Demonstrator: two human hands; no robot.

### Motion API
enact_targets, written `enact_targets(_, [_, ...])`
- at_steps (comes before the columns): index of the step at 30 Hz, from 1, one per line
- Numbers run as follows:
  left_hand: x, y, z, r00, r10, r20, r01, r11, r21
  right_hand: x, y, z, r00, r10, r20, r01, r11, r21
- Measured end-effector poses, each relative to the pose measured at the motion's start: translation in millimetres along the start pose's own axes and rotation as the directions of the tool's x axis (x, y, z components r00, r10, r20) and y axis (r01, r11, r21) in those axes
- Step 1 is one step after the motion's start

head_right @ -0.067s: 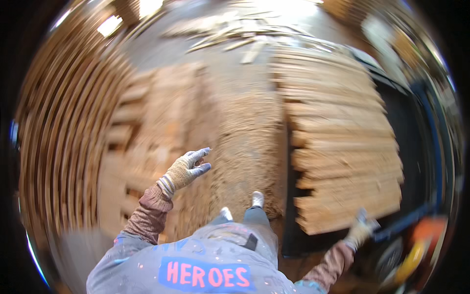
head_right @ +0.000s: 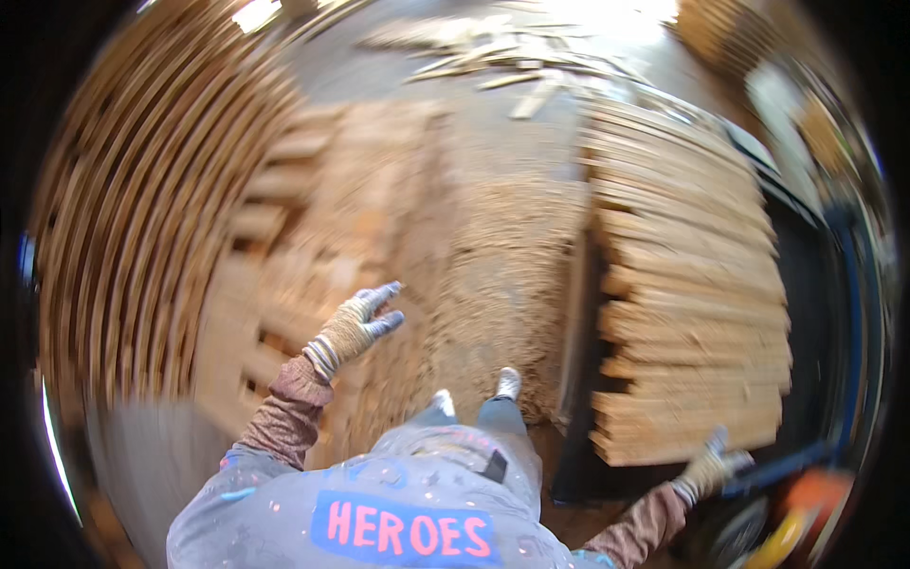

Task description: The person repeatedly picks up wooden planks from a stack and places them onto a conveyor or table surface. The person handles the planks one at a time or in small groups, moving them between locations within the workshop.

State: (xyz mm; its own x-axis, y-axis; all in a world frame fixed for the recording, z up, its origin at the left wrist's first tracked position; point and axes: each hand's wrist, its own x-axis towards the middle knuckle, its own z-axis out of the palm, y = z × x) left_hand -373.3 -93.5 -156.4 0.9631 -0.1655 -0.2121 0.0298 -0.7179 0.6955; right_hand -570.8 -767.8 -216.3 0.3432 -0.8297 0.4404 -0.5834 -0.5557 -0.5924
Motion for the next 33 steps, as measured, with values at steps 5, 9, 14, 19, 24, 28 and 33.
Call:
enact_targets(5, [-220.9, -265.5, -42.0, 0.508, -0.512, -0.693, 0.365, 0.856, -0.365, -86.5, -255.2, 82.4, 0.710, -0.599, 0.370, 0.323, 0.744, 0.584])
enact_targets(9, [-328.2, -299.8, -11.6, -0.032, -0.674, -0.738, 0.542, 0.609, -0.580, -289.2, -398.7, 161.7, -0.034, -0.852, 0.523, 0.138, 0.514, 0.846])
enact_targets(14, [-330.5, -309.5, 50.4, -0.136, -0.915, -0.379, 0.070, 0.373, -0.925, -530.7, -524.5, 169.5, -0.472, -0.795, 0.381, 0.634, -0.007, 0.773])
enact_targets(19, [-338.7, -291.4, 56.9, -0.092, -0.898, -0.431, -0.102, 0.439, -0.893, -578.7, -556.9, 149.0, -0.514, -0.497, 0.700, 0.758, 0.120, 0.641])
enact_targets(24, [-336.6, -222.6, 50.2, -0.111, -0.907, -0.407, -0.282, 0.421, -0.862, -520.9, -502.7, 128.5, -0.576, -0.647, 0.500, 0.098, 0.553, 0.828])
enact_targets(28, [-294.7, -217.6, 29.7, 0.019, -0.920, -0.393, -0.206, 0.381, -0.902, -571.7, -518.1, 63.2, -0.749, -0.487, 0.449, 0.298, 0.357, 0.885])
enact_targets(33, [-277.2, -241.4, 35.4, 0.101, -0.920, -0.380, -0.252, 0.345, -0.904, -651.1, -499.2, 113.6, -0.773, -0.446, 0.452, 0.022, 0.692, 0.721])
